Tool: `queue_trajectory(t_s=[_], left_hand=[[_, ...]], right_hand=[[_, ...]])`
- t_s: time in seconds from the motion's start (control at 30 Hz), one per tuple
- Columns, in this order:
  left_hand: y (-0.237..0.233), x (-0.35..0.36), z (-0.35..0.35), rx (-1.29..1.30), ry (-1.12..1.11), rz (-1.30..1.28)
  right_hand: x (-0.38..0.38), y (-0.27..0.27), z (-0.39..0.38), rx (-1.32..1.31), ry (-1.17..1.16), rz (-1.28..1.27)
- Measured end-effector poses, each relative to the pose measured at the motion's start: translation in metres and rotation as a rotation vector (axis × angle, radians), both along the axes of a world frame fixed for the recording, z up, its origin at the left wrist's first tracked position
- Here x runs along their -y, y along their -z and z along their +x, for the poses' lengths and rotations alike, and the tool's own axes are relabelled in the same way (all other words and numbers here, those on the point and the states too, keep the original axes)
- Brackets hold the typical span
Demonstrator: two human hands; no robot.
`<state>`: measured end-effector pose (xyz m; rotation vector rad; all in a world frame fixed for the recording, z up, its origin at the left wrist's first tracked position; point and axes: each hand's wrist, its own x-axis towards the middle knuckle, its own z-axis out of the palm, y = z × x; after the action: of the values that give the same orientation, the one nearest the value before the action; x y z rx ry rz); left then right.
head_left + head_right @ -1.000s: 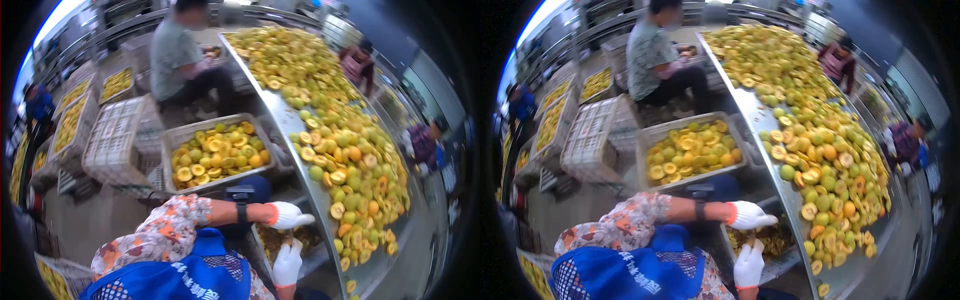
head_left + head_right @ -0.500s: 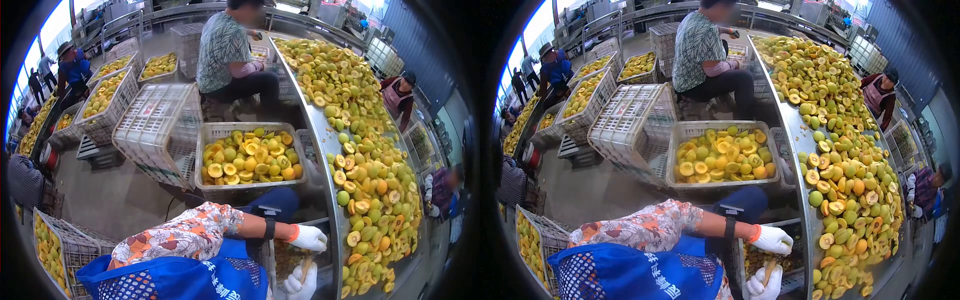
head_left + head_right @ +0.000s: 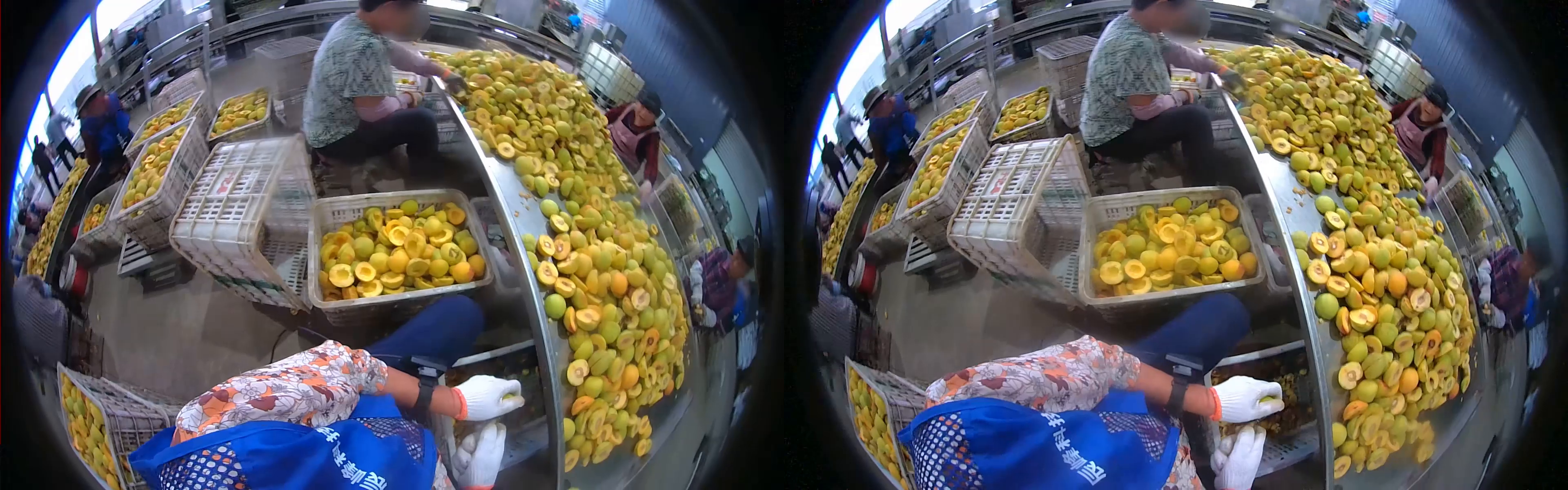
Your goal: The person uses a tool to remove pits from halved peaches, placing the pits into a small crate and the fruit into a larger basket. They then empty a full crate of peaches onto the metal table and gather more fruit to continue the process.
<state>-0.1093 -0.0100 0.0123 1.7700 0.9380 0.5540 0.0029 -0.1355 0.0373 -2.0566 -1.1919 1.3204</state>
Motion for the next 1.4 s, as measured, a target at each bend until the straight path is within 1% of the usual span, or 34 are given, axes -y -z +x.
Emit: queue_trajectory(t_s=[0.03,0.07,0.1,0.13,0.2,0.23,0.27,0.3,0.33,0.37,0.4,0.43,0.47,0.53,0.57,0.6,0.63,0.67,0.7,0.73,0.77,0.8,0.87,0.9,0.93,1.0,1.03,1.07,1.13,1.17,1.2,1.23,1.3,1.4], left_hand=[[-0.011,-0.001,-0.004,-0.036,0.018,-0.008],[-0.008,0.000,-0.002,-0.015,-0.006,-0.001],[-0.006,0.002,-0.001,0.017,-0.011,-0.006],[-0.005,0.004,-0.001,0.047,-0.018,-0.009],[0.000,0.016,-0.002,0.242,-0.088,0.103],[0.000,0.019,0.000,0.230,-0.075,0.105],[-0.002,0.018,0.000,0.213,-0.072,0.113],[-0.006,0.016,0.000,0.131,-0.035,0.031],[-0.009,0.010,0.000,0.083,0.041,-0.113],[-0.011,0.009,0.002,0.038,0.059,-0.165],[-0.012,0.009,0.004,-0.007,0.074,-0.216],[-0.005,0.016,0.007,0.107,0.015,-0.037],[-0.006,0.015,0.009,0.107,0.031,-0.033],[-0.009,0.011,0.011,0.087,0.112,-0.056],[-0.015,0.004,0.011,0.138,0.193,-0.295],[-0.005,-0.003,0.014,0.268,0.265,-0.514],[-0.005,-0.001,0.014,0.374,0.271,-0.497],[-0.005,0.002,0.012,0.472,0.277,-0.482],[-0.006,0.004,0.015,0.499,0.249,-0.500],[-0.001,0.003,0.022,0.544,0.242,-0.381],[0.005,0.001,0.025,0.543,0.278,-0.357],[0.005,-0.006,0.029,0.539,0.321,-0.341],[-0.007,-0.020,0.034,0.541,0.487,-0.425],[-0.013,-0.027,0.037,0.528,0.554,-0.440],[-0.017,-0.034,0.040,0.520,0.620,-0.448],[-0.016,-0.038,0.045,0.472,0.605,-0.373],[-0.020,-0.034,0.047,0.434,0.525,-0.364],[-0.020,-0.023,0.050,0.411,0.387,-0.348],[-0.005,-0.009,0.059,0.551,0.209,-0.398],[-0.001,-0.012,0.058,0.643,0.291,-0.533],[0.003,-0.018,0.056,0.673,0.411,-0.571],[0.001,-0.021,0.053,0.663,0.464,-0.552],[-0.006,-0.029,0.049,0.634,0.581,-0.546],[-0.013,-0.047,0.047,0.596,0.713,-0.494]], right_hand=[[0.002,-0.005,-0.004,-0.388,0.228,-0.045],[0.005,-0.012,-0.007,-0.778,0.477,-0.057],[0.005,-0.025,-0.020,-0.732,0.447,-0.007],[0.006,-0.024,-0.018,-0.737,0.428,-0.002],[0.007,-0.020,-0.015,-0.706,0.449,0.036],[0.013,0.001,-0.006,-0.156,0.080,0.425],[0.017,0.012,-0.002,0.423,-0.309,0.747],[0.023,0.022,0.001,0.457,-0.299,0.764],[0.026,0.023,0.001,0.492,-0.288,0.781],[0.025,0.024,0.000,0.026,-0.038,0.474],[0.030,0.021,0.004,-0.433,0.099,0.288],[0.028,0.001,0.001,-0.819,0.328,0.073],[0.026,-0.014,-0.002,-0.819,0.341,0.085],[0.025,-0.026,-0.004,-1.005,0.475,0.009],[0.027,-0.025,-0.002,-1.008,0.484,0.011],[0.029,-0.021,0.002,-1.113,0.462,0.004],[0.030,-0.020,0.006,-1.217,0.437,-0.005],[0.031,-0.019,0.009,-1.223,0.446,-0.009],[0.029,-0.019,0.013,-1.257,0.433,-0.001],[0.029,-0.020,0.016,-1.290,0.432,-0.001],[0.031,-0.017,0.018,-1.299,0.477,0.028],[0.029,-0.016,0.023,-1.412,0.486,-0.013],[0.029,-0.013,0.026,-1.488,0.508,0.011],[0.029,-0.009,0.026,-1.553,0.465,0.062],[0.025,-0.013,0.026,-1.556,0.502,0.018],[0.020,-0.018,0.023,-1.458,0.525,0.091],[0.018,-0.017,0.020,-1.335,0.554,0.142],[0.016,-0.016,0.019,-1.210,0.578,0.188],[0.014,-0.016,0.021,-1.277,0.592,0.203],[0.016,-0.015,0.023,-1.352,0.587,0.177],[0.018,-0.014,0.025,-1.428,0.580,0.150],[0.020,-0.012,0.023,-1.436,0.599,0.138],[0.022,-0.009,0.022,-1.570,0.530,0.135],[0.017,-0.005,0.019,-1.635,0.520,0.115]])
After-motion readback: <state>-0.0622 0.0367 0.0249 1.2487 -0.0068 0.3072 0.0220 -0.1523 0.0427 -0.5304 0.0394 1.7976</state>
